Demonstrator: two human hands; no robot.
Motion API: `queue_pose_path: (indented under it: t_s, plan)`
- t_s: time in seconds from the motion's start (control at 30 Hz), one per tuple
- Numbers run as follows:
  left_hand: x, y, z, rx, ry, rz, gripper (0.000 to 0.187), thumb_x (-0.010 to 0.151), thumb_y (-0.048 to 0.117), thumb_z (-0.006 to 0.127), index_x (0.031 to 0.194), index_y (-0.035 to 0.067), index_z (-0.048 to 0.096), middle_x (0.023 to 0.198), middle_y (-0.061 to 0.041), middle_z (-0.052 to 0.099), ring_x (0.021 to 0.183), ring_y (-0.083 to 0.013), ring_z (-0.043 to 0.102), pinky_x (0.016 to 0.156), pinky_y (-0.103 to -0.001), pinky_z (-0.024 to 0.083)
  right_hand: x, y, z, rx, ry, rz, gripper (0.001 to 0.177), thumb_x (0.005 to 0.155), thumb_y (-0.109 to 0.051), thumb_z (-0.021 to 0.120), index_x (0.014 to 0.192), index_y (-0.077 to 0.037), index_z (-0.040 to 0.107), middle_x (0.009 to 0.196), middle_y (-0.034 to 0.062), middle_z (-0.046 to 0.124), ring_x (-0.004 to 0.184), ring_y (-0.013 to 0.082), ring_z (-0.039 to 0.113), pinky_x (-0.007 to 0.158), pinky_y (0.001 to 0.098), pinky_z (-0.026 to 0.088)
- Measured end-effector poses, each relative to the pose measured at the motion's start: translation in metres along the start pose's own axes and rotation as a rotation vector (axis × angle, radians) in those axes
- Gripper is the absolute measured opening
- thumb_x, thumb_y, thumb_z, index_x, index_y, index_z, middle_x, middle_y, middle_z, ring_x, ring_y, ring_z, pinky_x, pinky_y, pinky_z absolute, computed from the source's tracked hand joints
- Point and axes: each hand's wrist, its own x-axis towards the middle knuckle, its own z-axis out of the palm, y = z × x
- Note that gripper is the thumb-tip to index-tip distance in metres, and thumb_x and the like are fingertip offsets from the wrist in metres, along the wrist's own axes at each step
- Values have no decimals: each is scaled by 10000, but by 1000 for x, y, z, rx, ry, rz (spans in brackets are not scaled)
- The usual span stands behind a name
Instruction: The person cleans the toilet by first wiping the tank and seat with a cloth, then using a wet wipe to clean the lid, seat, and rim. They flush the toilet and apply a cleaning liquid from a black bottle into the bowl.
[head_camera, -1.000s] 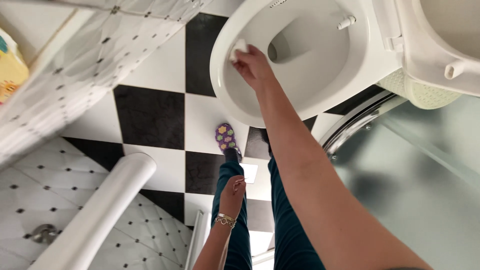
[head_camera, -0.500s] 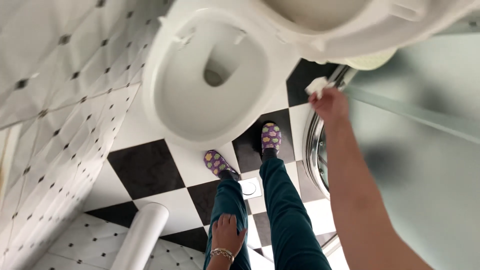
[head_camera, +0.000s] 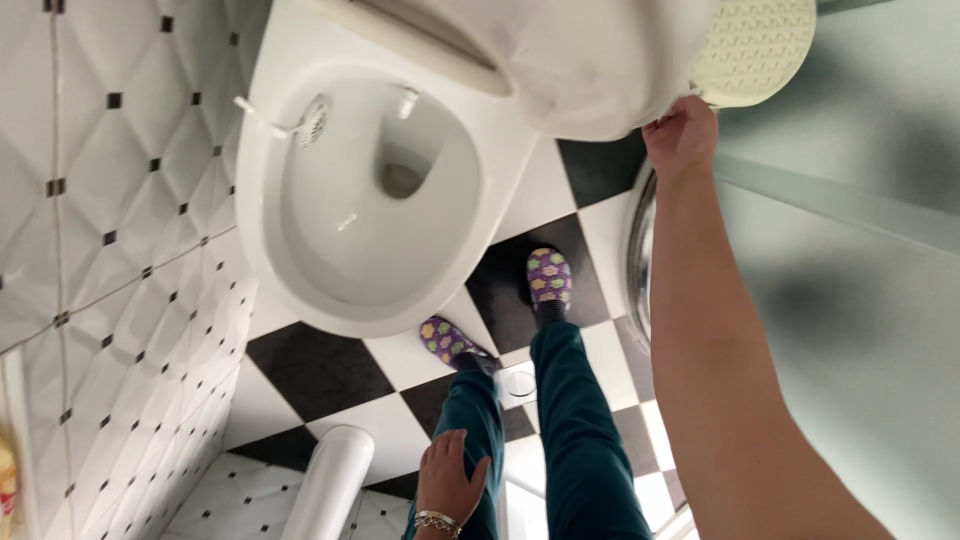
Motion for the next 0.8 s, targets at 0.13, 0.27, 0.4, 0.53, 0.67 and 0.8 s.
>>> queue_pose_path:
  t_s: [0.13,0.27,0.4,0.53,0.67,0.8]
  plan:
    - [4,5,-9,12,-4,-16,645,935,553,612,1397,118,498,1388,-80,568,1315,-322,509,1093,-531,422,11,-47,13,-518,-140,-601,257,719,55,568,946,-63,594,769,72,623,668,193,588,568,374,518]
    - [3,2,-8,40,-18,-32,652,932,563,615,1402,129,490,1399,-68,562,1330,-304,495,1100,-519,423,108,-95,-5,-1462,-256,-1093,411,760,-116,774,1169,-97,740,944,38,769,842,183,736,719,348,560]
    - [1,-3,-10,1,-39,-48,669,950,544,609,1432,102,467,1429,-80,537,1363,-308,462,1132,-494,404,56,-86,-7,-1964,-365,-720,539,961,-374,747,1329,0,623,1187,207,643,1053,447,589,744,565,462]
    - [-2,-19,11,-146,61,-96,678,941,571,606,1424,108,497,1419,-92,556,1351,-314,495,1113,-502,447,32,-17,-102,-1967,-247,-906,138,899,-169,649,968,-49,633,859,158,663,798,371,651,618,536,454]
    - [-17,-29,6,-382,286,-213,448,945,477,603,1257,159,651,1271,-84,651,1202,-336,606,999,-499,507,-190,84,-117,-1312,231,8,371,1034,-314,420,839,-168,699,811,32,684,779,206,644,763,381,495]
    - [-31,-69,17,-521,543,-133,277,791,291,758,1040,184,702,1011,-62,711,956,-272,694,889,-395,545,-310,176,-189,-1802,-184,-199,233,847,-213,564,844,-173,793,851,70,740,873,259,668,847,414,485]
